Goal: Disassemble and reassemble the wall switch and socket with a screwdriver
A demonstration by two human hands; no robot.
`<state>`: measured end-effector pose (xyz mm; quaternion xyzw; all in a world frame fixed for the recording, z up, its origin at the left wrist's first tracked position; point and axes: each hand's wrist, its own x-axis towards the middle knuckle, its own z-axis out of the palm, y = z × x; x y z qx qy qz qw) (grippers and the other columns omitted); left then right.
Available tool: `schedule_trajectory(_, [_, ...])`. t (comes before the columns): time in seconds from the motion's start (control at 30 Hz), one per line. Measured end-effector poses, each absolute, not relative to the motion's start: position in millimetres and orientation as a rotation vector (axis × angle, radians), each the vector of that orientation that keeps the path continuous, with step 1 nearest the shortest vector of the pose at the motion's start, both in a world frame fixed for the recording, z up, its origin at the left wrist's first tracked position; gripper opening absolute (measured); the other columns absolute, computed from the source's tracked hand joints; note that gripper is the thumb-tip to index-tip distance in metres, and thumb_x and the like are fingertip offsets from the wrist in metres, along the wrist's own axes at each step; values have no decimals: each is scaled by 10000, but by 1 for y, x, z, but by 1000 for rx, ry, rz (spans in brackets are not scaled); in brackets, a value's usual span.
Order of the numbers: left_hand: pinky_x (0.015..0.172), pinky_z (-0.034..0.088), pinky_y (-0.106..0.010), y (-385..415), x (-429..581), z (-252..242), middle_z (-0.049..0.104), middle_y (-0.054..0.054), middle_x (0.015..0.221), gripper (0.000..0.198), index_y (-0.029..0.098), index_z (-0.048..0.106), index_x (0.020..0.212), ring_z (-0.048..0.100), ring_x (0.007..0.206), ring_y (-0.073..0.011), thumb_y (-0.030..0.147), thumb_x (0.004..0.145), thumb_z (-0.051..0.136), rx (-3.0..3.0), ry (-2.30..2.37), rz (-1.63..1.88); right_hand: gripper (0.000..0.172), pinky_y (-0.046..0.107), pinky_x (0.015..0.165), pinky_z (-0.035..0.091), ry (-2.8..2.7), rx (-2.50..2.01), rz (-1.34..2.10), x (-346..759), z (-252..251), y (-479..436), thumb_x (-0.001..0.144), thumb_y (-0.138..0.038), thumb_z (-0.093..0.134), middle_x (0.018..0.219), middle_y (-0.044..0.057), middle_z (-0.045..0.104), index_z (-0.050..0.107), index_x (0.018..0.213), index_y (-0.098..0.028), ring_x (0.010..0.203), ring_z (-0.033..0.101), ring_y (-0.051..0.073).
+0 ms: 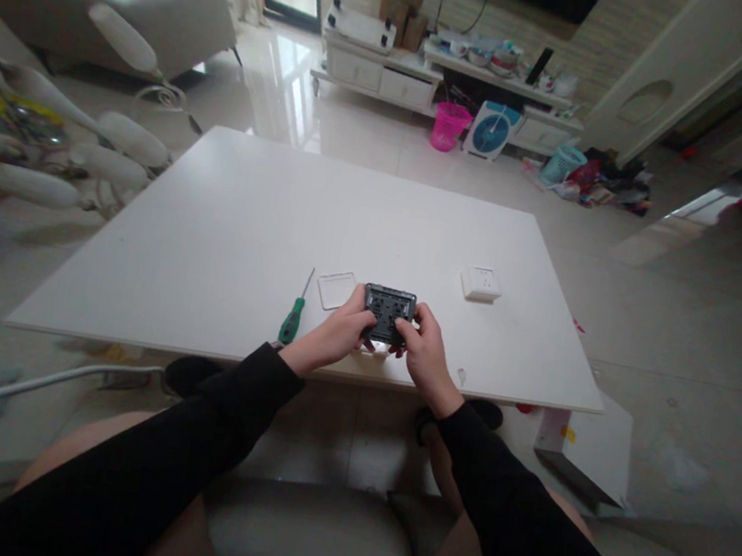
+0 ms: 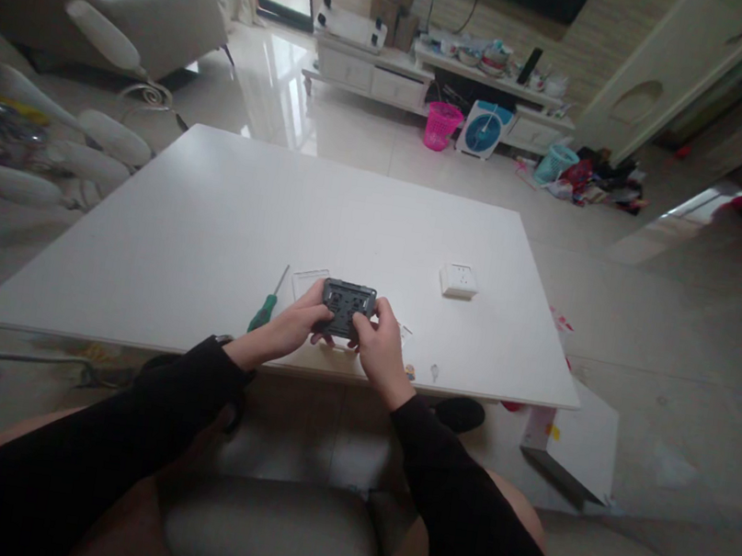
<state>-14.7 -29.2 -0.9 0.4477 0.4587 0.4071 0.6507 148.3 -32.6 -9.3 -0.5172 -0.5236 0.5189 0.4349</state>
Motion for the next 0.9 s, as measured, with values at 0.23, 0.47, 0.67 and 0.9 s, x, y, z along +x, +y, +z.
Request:
schedule_trajectory(0.23, [431,505,-252,-28,-16,0,635,-34,888,377,185,495,1093,661,646,-180,238,730,583,971,1022,949,276,243,441,425,-1277,-1266,1304,146,-2,-35,802,-475,653,795,-46,564,505,856,-249,551,528,113])
schedule_trajectory(0.47, [473,518,-253,-35,-25,13,647,-44,851,360,174,566,1003,631,647,-168,519,902,584,870,952,991,298,260,537,428,-1257,-1192,1344,151,11,-44,874,-514,612,732,-34,478,510,796,-246,635,454,142])
schedule_trajectory(0.67, [635,505,-245,-38,-30,20,582,-8,752,380,171,558,777,555,713,-146,524,909,605,946,1048,1093,271,256,569,385,-1154,-1065,1439,151,14,-45,893,-425,603,699,-28,441,489,731,-238,652,419,148])
schedule_trajectory(0.9, [666,489,-268,-51,-20,36,549,20,675,391,183,548,739,524,648,-139,539,889,614,802,1088,1183,297,248,536,353,-1106,-969,1514,150,19,-53,883,-403,674,637,-51,465,508,709,-229,573,412,122])
